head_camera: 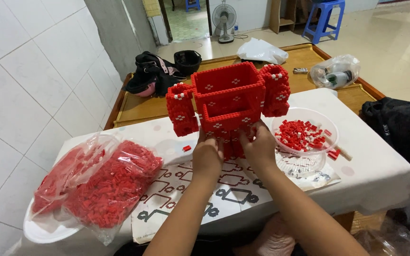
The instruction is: The person assembles a red plastic brick model, following a printed instruction sheet. They attach small red bricks to a larger red structure and then place individual bricks onto the instruction diagram.
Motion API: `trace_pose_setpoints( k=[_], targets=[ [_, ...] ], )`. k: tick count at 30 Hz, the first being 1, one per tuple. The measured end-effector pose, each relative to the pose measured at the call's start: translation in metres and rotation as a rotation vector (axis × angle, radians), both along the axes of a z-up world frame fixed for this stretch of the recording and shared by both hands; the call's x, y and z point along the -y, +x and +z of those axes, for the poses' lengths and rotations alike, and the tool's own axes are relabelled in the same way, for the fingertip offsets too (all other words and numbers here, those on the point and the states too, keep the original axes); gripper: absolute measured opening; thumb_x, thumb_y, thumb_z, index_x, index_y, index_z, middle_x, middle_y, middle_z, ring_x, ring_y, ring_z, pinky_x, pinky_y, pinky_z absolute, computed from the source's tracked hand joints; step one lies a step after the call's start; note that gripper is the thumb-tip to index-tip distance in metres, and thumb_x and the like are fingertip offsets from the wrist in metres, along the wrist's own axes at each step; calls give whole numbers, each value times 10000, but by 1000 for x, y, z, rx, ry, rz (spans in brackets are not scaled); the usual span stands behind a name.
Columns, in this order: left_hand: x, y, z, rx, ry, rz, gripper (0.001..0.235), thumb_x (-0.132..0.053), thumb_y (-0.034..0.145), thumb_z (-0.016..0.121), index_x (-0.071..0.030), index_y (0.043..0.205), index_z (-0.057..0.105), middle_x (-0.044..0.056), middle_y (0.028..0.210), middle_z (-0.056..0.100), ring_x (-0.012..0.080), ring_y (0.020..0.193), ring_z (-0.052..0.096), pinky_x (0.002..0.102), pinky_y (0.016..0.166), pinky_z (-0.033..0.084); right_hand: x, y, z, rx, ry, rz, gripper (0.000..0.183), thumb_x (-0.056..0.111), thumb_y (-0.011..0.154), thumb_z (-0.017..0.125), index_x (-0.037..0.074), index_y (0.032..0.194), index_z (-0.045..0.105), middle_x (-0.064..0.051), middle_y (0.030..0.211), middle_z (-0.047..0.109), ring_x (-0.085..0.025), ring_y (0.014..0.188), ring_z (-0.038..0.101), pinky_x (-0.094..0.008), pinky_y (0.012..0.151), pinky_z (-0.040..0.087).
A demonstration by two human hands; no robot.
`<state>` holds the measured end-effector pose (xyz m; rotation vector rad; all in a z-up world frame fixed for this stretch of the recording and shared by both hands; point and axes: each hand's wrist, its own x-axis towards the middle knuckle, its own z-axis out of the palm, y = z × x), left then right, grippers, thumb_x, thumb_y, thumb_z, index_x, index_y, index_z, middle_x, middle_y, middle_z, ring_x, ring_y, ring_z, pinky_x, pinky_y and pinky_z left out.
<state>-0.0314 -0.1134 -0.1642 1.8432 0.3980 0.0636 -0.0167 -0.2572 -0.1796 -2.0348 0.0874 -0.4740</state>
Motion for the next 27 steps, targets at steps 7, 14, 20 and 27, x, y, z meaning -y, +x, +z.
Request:
trace_pose_setpoints(
  k=[7,14,20,27],
  targets=[
    [-12,24,-43,345,588,-129,148,-134,954,694,-27,854,707,125,839,732,306,725,692,395,690,610,2,12,-24,212,88,-30,361,239,939,790,112,776,494,-23,716,504,-184,651,442,-338,563,433],
    [-16,13,-21,535,356,-109,277,91,920,576,-54,688,535,49,645,556,185,585,477,311,518,474,6,13,-5,210,152,-30,373,208,954,746,122,718,471,-4,639,453,-162,586,391,-328,521,366],
    [-11,15,50,756,491,-131,351,215,792,611,-67,611,509,55,603,569,196,541,505,324,461,442,19,14,65,359,-70,-33,300,175,974,690,110,763,487,-27,661,520,-186,597,449,-348,531,380],
    [49,63,101,680,293,-263,427,-136,968,710,-105,714,368,6,718,428,168,706,374,347,621,343,94,35,122,343,-176,-169,419,217,911,837,123,744,465,4,654,459,-162,612,396,-346,546,355]
  ],
)
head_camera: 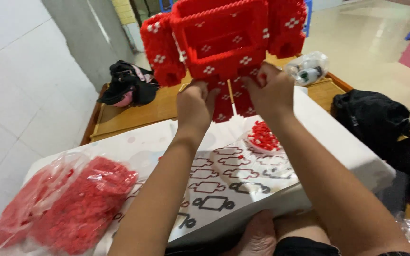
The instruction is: The person assembles a red plastic brick model, following a printed instruction sheet. They attach small red bricks to a larger red structure and then place individual bricks onto the instruction diagram.
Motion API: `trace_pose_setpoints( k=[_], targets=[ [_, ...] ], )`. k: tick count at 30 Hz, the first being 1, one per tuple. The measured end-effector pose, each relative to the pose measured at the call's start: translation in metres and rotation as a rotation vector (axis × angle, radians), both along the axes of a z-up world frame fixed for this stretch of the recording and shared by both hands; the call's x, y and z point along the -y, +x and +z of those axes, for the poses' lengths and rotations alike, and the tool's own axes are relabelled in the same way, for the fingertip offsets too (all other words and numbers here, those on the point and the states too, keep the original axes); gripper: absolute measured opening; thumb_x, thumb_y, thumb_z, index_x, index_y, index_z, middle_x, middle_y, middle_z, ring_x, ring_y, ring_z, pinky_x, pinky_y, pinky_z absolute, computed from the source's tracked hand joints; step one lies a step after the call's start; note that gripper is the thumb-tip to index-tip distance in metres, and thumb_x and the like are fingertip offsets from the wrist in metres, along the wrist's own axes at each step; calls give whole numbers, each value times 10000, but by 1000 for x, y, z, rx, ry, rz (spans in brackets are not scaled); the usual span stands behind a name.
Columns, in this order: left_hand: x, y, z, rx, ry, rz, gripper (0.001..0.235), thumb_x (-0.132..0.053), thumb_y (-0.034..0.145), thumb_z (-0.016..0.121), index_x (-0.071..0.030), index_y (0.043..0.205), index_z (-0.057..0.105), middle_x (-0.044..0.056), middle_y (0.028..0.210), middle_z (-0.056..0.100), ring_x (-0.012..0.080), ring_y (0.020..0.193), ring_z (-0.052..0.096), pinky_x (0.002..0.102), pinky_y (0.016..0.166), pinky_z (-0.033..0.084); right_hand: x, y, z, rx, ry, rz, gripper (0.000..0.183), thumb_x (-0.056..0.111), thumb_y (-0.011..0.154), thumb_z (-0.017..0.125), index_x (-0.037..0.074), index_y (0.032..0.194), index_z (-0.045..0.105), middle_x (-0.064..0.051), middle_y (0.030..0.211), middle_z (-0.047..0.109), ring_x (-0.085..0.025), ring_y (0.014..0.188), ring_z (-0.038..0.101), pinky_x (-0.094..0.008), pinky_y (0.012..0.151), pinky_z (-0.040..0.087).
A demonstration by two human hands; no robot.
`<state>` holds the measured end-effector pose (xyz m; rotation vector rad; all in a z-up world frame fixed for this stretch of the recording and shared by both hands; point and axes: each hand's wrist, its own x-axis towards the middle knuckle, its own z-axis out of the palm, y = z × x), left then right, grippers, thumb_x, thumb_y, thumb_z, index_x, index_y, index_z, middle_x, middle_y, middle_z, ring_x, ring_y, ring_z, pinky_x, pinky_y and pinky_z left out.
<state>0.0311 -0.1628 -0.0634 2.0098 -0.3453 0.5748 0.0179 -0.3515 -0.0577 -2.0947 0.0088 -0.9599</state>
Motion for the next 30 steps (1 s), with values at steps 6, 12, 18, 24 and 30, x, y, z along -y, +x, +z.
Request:
trace_pose_setpoints(
  k=[6,12,18,24,30],
  targets=[
    [90,66,-12,79,3,-204,508,-159,955,714,-145,673,291,-17,636,367,145,621,317,327,566,311,88,10,11,-54,-53,-151,467,236,954,787,141,729,390,-14,646,479,-173,604,411,-357,576,372],
    [155,103,-38,108,-63,-388,455,-2,938,632,-132,696,270,-16,655,319,115,634,280,303,567,277,157,36,-32,-79,-10,-197,504,209,964,741,147,706,313,3,624,391,-139,594,364,-324,592,318],
    [183,150,-85,208,125,-412,391,-65,995,628,-124,684,399,35,665,571,166,573,498,307,518,423,170,46,-52,-224,163,-223,416,257,979,747,131,723,445,-30,734,625,-174,671,558,-308,644,484],
    [190,154,-87,22,123,-378,349,-54,995,601,-114,694,435,61,738,646,197,639,569,326,572,502,178,62,-70,-229,185,-211,402,290,981,762,119,742,488,-31,764,660,-171,680,585,-304,634,485],
    [190,165,-83,53,118,-351,377,-80,995,618,-131,686,408,29,677,578,164,615,501,316,564,441,183,73,-64,-159,68,-211,462,259,992,761,138,710,416,0,665,545,-130,606,473,-296,591,404]
  ],
)
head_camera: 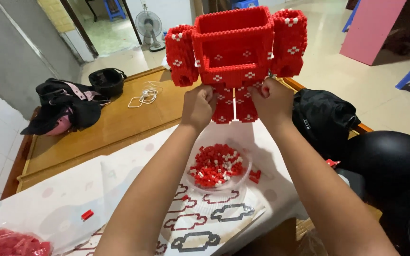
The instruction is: The person assembles a red plastic brick model, following a printed instruction sheet. They attach small red bricks to a larger red structure and then place individual bricks onto the instruction diagram.
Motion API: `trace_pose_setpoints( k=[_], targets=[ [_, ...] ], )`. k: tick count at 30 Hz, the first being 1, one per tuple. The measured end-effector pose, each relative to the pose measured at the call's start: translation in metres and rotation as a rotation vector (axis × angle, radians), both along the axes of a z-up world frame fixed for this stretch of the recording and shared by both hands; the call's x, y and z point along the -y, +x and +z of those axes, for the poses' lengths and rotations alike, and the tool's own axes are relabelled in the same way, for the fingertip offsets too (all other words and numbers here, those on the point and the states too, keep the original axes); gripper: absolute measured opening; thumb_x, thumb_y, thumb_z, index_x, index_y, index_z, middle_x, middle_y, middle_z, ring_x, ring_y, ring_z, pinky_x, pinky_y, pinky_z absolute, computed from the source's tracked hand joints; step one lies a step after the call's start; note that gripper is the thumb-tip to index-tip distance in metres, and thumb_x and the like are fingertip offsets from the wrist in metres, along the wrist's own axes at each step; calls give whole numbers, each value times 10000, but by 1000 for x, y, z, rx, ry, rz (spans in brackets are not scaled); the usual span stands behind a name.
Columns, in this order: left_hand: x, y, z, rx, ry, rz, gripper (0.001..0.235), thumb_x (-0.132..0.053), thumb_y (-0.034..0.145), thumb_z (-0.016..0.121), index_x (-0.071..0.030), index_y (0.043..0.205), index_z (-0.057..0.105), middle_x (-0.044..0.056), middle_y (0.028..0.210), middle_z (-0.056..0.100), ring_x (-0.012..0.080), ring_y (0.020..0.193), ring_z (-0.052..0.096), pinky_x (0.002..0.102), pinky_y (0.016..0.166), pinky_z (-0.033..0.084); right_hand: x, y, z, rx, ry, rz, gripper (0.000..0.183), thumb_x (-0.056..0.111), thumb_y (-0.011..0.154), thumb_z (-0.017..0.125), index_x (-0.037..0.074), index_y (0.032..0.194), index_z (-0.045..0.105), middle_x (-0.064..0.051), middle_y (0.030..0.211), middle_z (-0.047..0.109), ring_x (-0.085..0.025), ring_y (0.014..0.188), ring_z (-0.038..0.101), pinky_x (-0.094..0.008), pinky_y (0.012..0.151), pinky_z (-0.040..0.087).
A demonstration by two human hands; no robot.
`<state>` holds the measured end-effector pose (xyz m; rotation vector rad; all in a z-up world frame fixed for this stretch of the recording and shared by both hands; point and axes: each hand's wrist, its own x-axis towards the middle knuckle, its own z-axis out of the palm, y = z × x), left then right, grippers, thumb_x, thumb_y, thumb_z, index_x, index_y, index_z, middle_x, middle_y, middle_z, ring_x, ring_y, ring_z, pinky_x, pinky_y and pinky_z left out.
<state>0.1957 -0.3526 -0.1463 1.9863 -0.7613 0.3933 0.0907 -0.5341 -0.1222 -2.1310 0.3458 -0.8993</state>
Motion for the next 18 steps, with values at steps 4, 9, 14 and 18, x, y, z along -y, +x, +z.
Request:
trace_pose_setpoints(
  k=[4,9,14,18],
  targets=[
    [3,18,-12,-71,120,1,357,-95,969,633,-135,688,415,30,667,564,197,600,505,353,559,455,9,17,-25,-16,26,-51,523,272,965,810,129,682,395,-13,632,485,-158,584,398,-348,564,352],
    [1,-4,5,-317,287,37,403,-96,998,646,-139,689,391,16,649,408,166,606,359,345,559,319,18,21,-68,45,-12,-16,500,296,960,810,112,696,428,-13,620,482,-168,572,398,-352,547,342],
    [-3,0,0,-370,330,33,463,-151,1012,667,-150,654,373,24,621,435,180,568,380,349,531,368,1,14,-57,-61,37,-79,391,361,951,807,108,774,566,-49,783,697,-204,664,616,-342,589,491],
    [-5,-5,-1,-363,346,30,458,-206,1012,677,-160,678,368,11,620,400,170,574,375,354,552,369,-3,7,-51,-139,52,-67,292,353,974,744,105,885,617,-69,936,733,-249,807,680,-365,666,513]
  ],
)
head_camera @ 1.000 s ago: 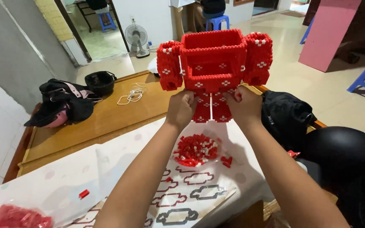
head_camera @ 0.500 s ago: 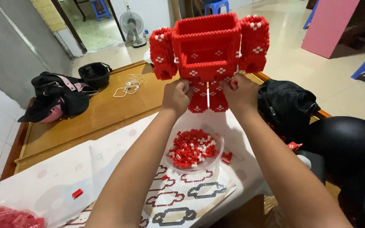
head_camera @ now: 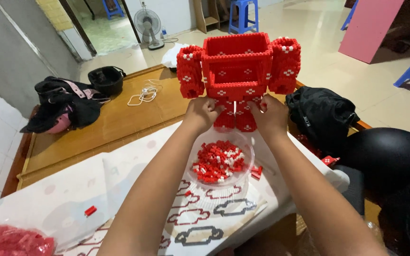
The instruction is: The person assembles a red plastic brick model, following a printed instruction sheet. They attach small red bricks to a larger red structure and then place individual bricks onto the instruction diagram.
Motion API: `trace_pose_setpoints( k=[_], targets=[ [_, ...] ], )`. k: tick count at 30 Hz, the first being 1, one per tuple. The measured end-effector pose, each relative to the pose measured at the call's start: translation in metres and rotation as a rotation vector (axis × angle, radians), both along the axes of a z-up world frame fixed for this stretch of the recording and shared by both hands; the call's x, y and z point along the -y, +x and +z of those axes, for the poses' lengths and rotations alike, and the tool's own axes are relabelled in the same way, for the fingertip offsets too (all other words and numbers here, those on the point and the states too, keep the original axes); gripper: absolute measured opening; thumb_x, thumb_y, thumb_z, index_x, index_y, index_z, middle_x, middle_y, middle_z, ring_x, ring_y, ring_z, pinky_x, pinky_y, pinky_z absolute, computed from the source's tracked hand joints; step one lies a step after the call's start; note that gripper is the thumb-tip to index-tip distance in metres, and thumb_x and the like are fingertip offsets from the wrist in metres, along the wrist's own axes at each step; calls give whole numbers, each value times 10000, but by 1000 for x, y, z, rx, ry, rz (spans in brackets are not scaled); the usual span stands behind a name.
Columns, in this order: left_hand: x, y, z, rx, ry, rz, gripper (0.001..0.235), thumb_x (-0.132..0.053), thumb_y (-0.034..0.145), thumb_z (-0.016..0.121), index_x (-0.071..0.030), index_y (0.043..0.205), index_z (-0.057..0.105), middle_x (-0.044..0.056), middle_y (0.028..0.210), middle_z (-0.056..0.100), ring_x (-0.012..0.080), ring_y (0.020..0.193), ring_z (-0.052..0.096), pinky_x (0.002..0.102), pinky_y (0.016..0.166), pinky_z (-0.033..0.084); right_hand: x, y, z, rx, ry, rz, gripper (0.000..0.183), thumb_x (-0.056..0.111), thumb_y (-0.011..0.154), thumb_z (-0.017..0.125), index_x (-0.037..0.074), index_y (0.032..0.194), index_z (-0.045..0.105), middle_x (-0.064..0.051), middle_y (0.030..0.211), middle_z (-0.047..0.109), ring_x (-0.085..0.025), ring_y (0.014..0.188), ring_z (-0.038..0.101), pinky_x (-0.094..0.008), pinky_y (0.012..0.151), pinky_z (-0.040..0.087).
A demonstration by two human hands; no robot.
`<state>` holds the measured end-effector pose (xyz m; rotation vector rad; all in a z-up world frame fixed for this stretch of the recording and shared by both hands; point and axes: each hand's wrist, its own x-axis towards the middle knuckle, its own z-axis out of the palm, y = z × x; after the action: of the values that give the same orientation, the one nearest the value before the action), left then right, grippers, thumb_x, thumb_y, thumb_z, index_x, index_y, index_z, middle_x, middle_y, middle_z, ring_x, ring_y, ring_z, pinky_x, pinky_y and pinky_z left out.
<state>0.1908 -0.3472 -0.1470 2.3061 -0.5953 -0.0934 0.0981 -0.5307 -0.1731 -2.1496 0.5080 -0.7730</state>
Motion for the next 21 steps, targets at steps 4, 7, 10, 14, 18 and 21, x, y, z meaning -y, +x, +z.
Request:
trace_pose_setpoints(
  k=[4,7,10,14,18,21],
  targets=[
    [-18,-42,21,-76,-132,19,139,-236,951,615,-113,907,664,60,831,712,220,738,629,374,668,440,22,1,-26,174,-190,69,352,370,975,766,82,838,616,-71,698,588,-204,594,470,-397,554,349],
    [-45,-11,-41,394,-18,41,420,-369,916,696,-140,684,432,55,667,518,272,649,505,436,629,361,39,-14,-41,343,-266,69,415,414,994,770,107,777,594,-43,657,563,-172,607,497,-386,643,436],
    [-102,-75,-32,647,-207,23,414,-246,943,665,-89,676,389,92,743,464,280,653,448,435,631,348,25,-75,-13,521,-268,157,539,389,1110,396,-7,1182,753,-186,1183,749,-320,1107,689,-423,928,485],
    [-185,-186,-31,591,-207,151,354,-254,921,606,-110,718,354,56,722,418,259,706,420,410,670,337,-52,-150,3,606,-146,301,469,284,1106,290,-13,825,520,-193,958,654,-340,1027,667,-461,951,545],
    [-230,-261,-77,279,205,349,343,-421,929,584,-84,919,518,124,996,538,341,990,485,506,852,401,-136,-181,-14,388,-238,650,421,201,1081,294,29,817,573,-135,837,565,-277,792,550,-425,755,411],
    [-232,-293,-73,166,474,365,620,-561,930,593,-45,1260,501,160,1428,432,367,1367,344,651,1039,334,-193,-188,-3,72,-61,830,322,167,980,389,61,724,554,-79,759,570,-224,768,532,-370,748,400]
  ],
)
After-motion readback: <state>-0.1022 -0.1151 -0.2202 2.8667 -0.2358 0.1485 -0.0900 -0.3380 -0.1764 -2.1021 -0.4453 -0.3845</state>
